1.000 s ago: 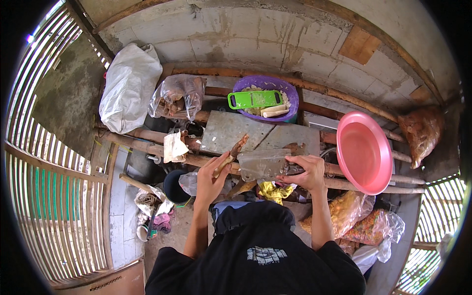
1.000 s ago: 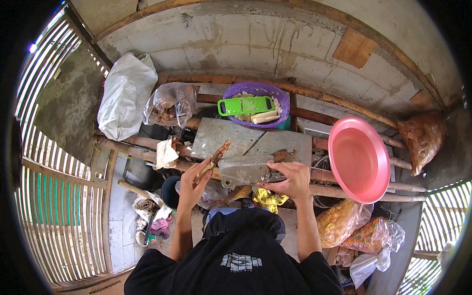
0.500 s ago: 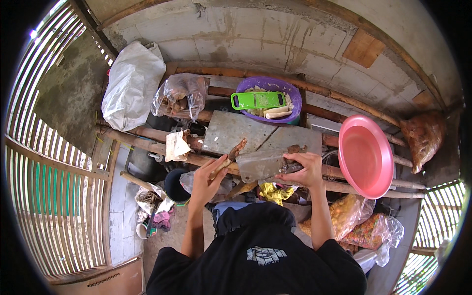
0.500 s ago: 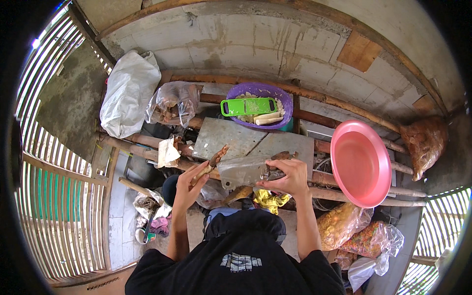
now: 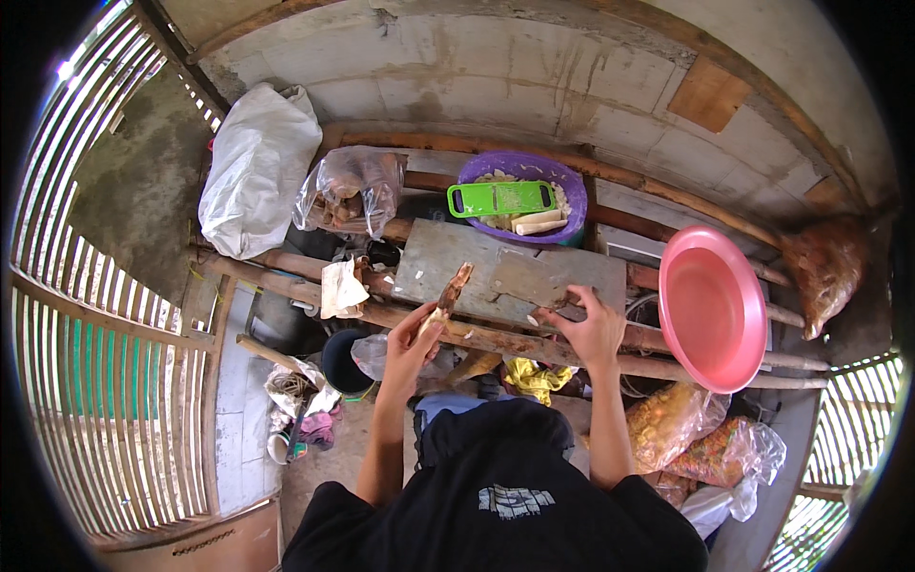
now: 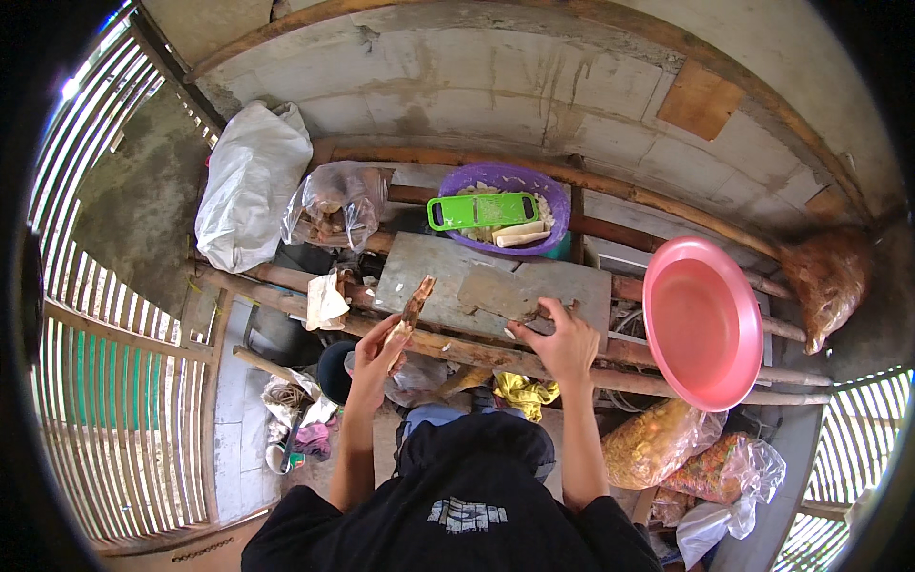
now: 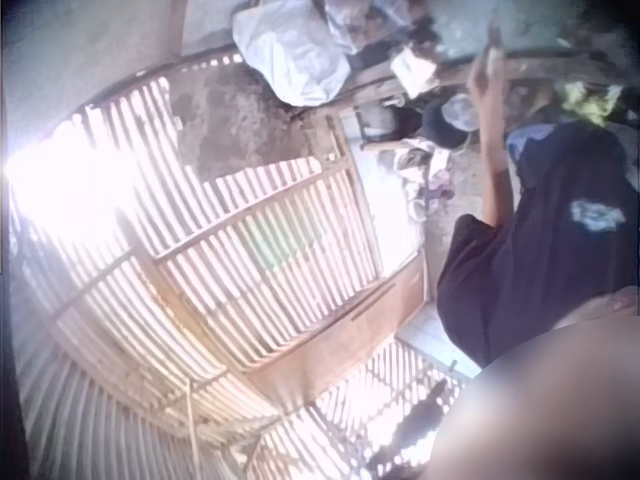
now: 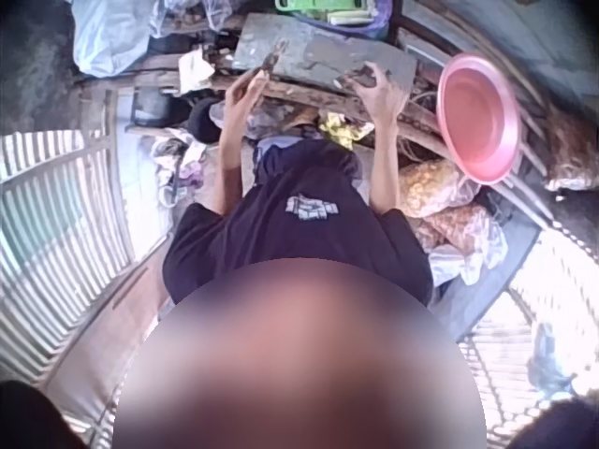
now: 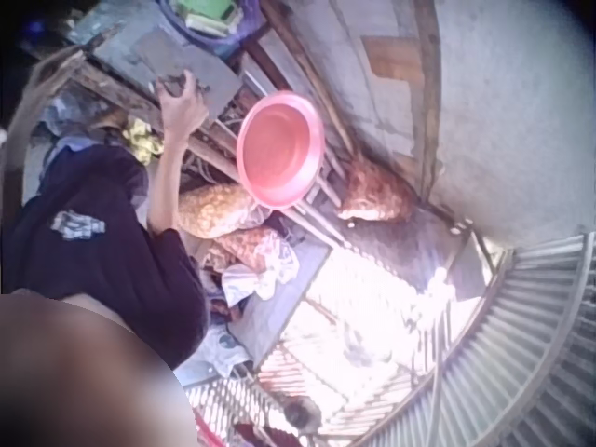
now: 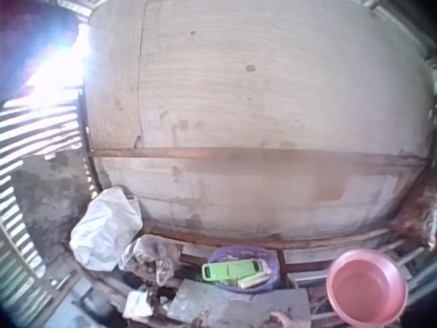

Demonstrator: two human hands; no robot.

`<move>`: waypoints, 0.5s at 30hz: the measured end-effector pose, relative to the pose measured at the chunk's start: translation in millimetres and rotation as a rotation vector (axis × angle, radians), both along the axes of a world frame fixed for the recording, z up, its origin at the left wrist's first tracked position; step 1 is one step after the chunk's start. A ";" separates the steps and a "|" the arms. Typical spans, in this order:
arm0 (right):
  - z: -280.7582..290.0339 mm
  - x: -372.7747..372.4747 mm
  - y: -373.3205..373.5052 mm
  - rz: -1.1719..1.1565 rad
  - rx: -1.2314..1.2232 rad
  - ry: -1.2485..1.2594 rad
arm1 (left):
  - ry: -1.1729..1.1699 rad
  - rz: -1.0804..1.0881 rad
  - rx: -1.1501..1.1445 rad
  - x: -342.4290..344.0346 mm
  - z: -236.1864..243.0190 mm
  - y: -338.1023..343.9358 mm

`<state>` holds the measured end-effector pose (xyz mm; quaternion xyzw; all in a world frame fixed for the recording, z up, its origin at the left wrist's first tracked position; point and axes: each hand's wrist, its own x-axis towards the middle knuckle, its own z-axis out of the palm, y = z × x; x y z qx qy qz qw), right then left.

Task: The person peels a cassava root by hand using a knife, removing the outer brown skin to reveal the white flesh inside.

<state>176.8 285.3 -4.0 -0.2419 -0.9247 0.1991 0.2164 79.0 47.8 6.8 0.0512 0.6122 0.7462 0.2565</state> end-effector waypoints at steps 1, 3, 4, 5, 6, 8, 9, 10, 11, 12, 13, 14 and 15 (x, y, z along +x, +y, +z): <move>-7.4 -2.7 -5.9 0.002 -0.008 -0.032 | 0.003 0.006 -0.005 0.1 -0.9 0.6; -16.6 -6.3 -20.8 -0.017 -0.073 -0.054 | 0.007 0.049 0.021 1.7 -5.7 1.7; -18.7 -8.1 -27.7 -0.043 -0.135 -0.076 | 0.009 0.066 0.031 1.7 -8.5 3.3; -18.8 -9.6 -35.3 -0.039 -0.203 -0.166 | 0.007 0.077 0.021 2.3 -10.8 1.9; -23.2 -10.6 -43.2 -0.028 -0.212 -0.169 | 0.004 0.087 0.011 3.0 -13.5 0.9; -34.1 -13.8 -59.6 -0.003 -0.240 -0.165 | -0.013 0.124 -0.027 6.1 -16.4 -0.6; -33.1 -17.5 -66.4 0.024 -0.297 -0.227 | -0.061 0.141 -0.013 7.1 -15.0 -1.3; -36.0 -20.1 -72.6 0.030 -0.311 -0.229 | -0.109 0.156 0.001 7.5 -13.5 -2.2; -40.9 -22.8 -79.8 0.060 -0.285 -0.166 | -0.110 0.146 -0.025 7.3 -13.2 -4.4; -43.4 -25.0 -86.7 0.087 -0.260 -0.102 | -0.109 0.148 -0.043 7.6 -11.8 -6.8; -43.9 -27.8 -91.9 0.096 -0.324 -0.121 | -0.116 0.129 -0.032 7.7 -9.9 -9.1; -45.4 -29.7 -95.8 0.092 -0.332 -0.123 | -0.125 0.107 -0.011 8.3 -9.4 -9.5; -49.2 -32.3 -101.1 0.088 -0.318 -0.123 | -0.113 0.067 0.018 7.6 -12.9 -13.3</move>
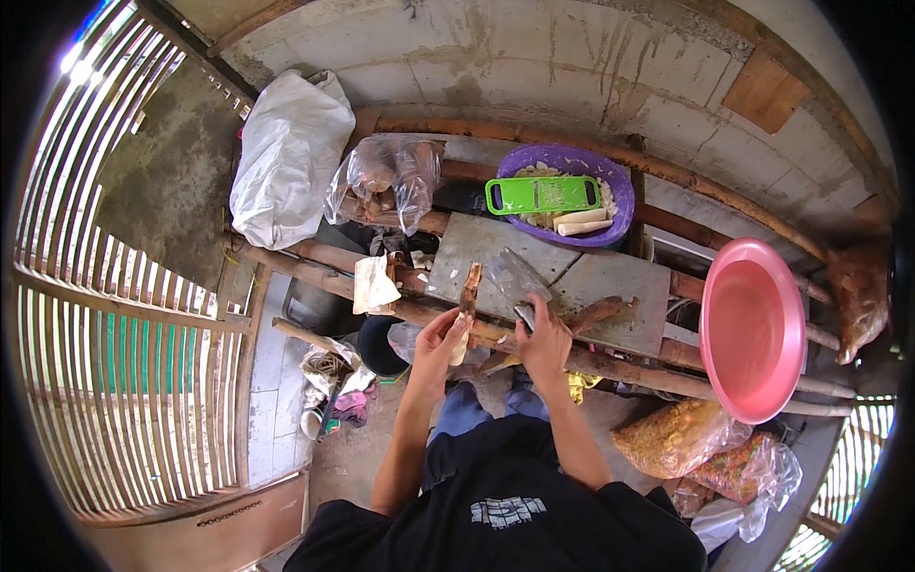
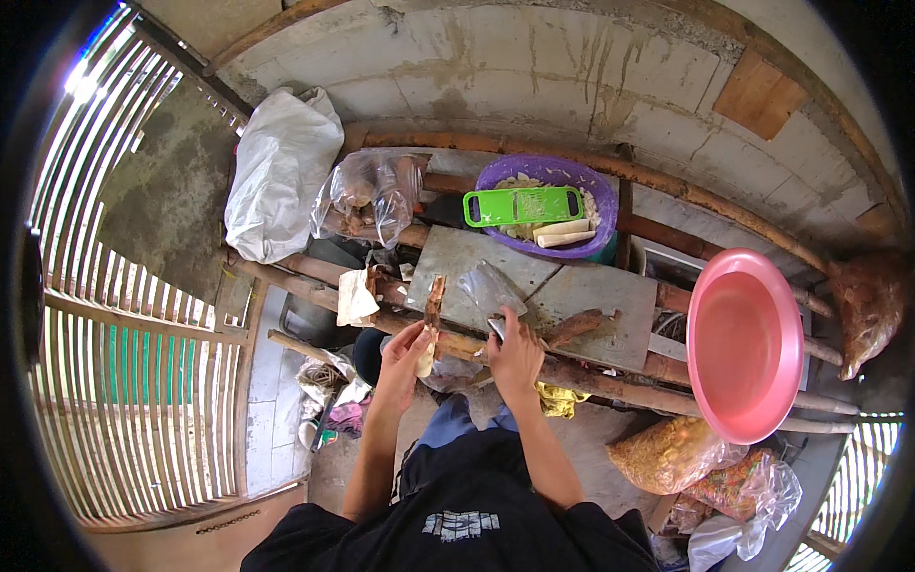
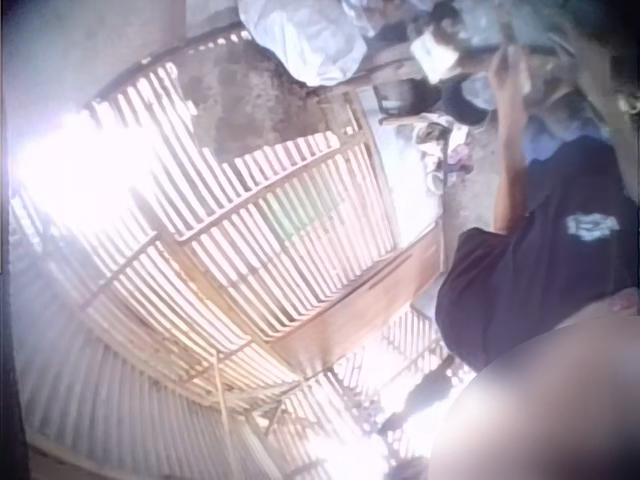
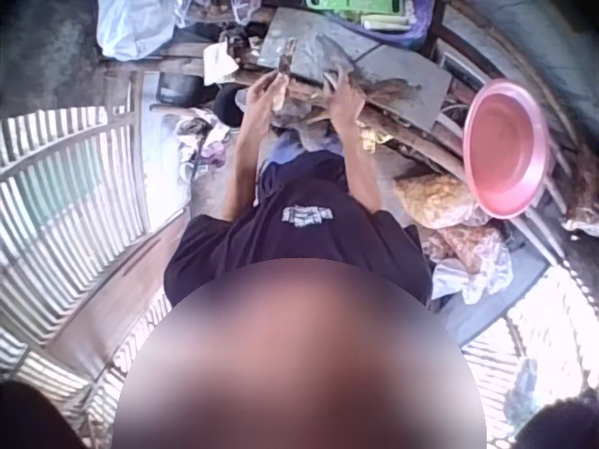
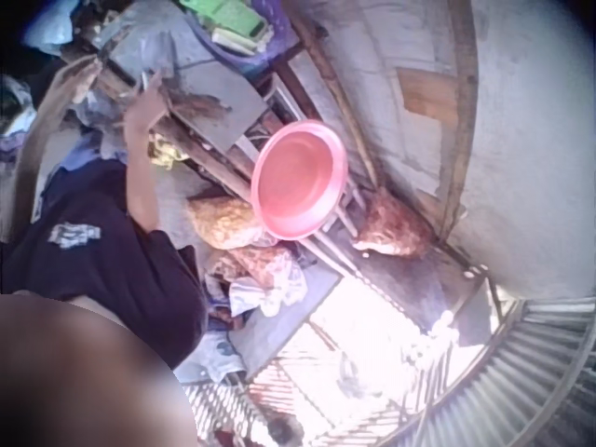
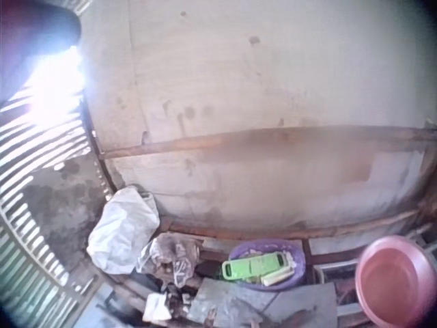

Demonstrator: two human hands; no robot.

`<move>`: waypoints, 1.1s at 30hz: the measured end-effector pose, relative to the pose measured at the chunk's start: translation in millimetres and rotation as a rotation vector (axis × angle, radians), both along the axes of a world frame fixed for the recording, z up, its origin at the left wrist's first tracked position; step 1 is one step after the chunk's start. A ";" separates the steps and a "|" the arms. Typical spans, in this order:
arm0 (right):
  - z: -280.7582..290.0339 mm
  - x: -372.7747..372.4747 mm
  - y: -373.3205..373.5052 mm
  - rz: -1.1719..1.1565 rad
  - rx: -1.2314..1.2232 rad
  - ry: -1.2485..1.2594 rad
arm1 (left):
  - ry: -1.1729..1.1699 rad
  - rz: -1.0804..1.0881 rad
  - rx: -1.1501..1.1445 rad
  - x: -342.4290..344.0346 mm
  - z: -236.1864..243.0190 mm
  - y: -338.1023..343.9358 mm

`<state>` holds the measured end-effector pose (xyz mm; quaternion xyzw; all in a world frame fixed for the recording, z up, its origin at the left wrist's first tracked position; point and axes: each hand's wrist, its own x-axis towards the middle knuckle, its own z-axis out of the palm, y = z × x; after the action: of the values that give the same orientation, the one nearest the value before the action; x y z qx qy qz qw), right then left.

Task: The person peels a cassava root by hand using a knife, removing the outer brown skin to reveal the white flesh inside.

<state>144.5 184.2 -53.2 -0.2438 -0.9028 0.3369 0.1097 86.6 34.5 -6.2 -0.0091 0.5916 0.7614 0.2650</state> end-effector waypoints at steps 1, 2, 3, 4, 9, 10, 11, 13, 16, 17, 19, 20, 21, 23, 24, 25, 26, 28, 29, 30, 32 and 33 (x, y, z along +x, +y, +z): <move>-4.1 -3.3 -5.8 -0.005 0.014 0.001 | -0.003 -0.010 -0.007 -1.5 1.5 -3.2; -9.1 -6.0 -12.2 0.007 -0.011 -0.009 | -0.027 0.012 -0.034 -1.9 1.7 -6.6; -14.2 -7.6 -16.6 -0.007 -0.013 -0.020 | -0.050 0.032 -0.061 -2.1 1.5 -8.7; -18.9 -8.6 -20.4 -0.014 0.001 0.010 | -0.060 0.016 -0.064 -2.4 0.2 -9.9; -23.2 -9.1 -22.5 -0.043 0.029 0.081 | -0.121 -0.034 -0.024 -9.0 -3.1 -5.5; -24.1 -8.8 -21.9 -0.055 0.035 0.082 | -0.148 -0.022 -0.016 -10.0 -3.0 -3.1; -25.0 -7.5 -21.3 -0.065 0.046 0.068 | -0.151 -0.037 -0.010 -11.4 -3.7 -1.8; -27.5 -5.8 -22.3 -0.092 0.065 0.052 | -0.183 -0.035 -0.018 -14.8 -4.8 0.2; -31.6 -1.9 -23.5 -0.124 0.118 0.092 | -0.166 -0.123 0.022 -21.3 -13.4 0.6; -31.6 -0.9 -23.1 -0.141 0.112 0.080 | -0.170 -0.138 0.032 -23.0 -13.6 2.1; -35.2 1.5 -23.0 -0.169 0.116 0.063 | -0.157 -0.193 0.029 -26.1 -13.0 5.6; -39.3 2.4 -21.3 -0.189 0.123 0.067 | -0.158 -0.203 0.042 -27.1 -12.8 8.6; -42.4 3.9 -19.6 -0.208 0.131 0.070 | -0.134 -0.211 0.041 -27.3 -12.6 12.1; -43.1 6.3 -16.9 -0.252 0.160 0.073 | -0.104 -0.227 0.049 -27.7 -11.3 17.5; -41.3 5.6 -15.9 -0.289 0.176 0.077 | -0.083 -0.245 0.047 -28.2 -10.2 20.1; -38.5 5.8 -14.7 -0.301 0.186 0.082 | -0.062 -0.266 0.045 -29.2 -8.5 21.8; -29.5 5.6 -14.2 -0.333 0.211 0.061 | -0.115 -0.311 0.036 -29.8 -0.2 21.9; -11.7 5.9 -17.7 -0.340 0.237 0.124 | -0.026 -0.321 0.080 -30.5 -4.7 23.1; -0.1 6.4 -21.1 -0.363 0.243 0.124 | 0.055 -0.317 0.123 -29.4 -7.8 24.6; 14.8 6.4 -25.9 -0.293 -0.199 0.225 | 0.089 -0.315 0.147 -27.6 -5.7 26.0; 29.7 9.5 -33.9 -0.182 -0.562 0.340 | 0.161 -0.333 0.132 -26.6 -10.4 31.9; 33.2 11.5 -38.4 -0.166 -0.485 0.356 | 0.234 -0.324 0.108 -25.1 -11.0 36.3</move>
<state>156.0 145.8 -20.0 -0.2728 -0.7397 0.5698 0.2318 61.5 70.8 -17.2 0.1890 0.5705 0.7352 0.3135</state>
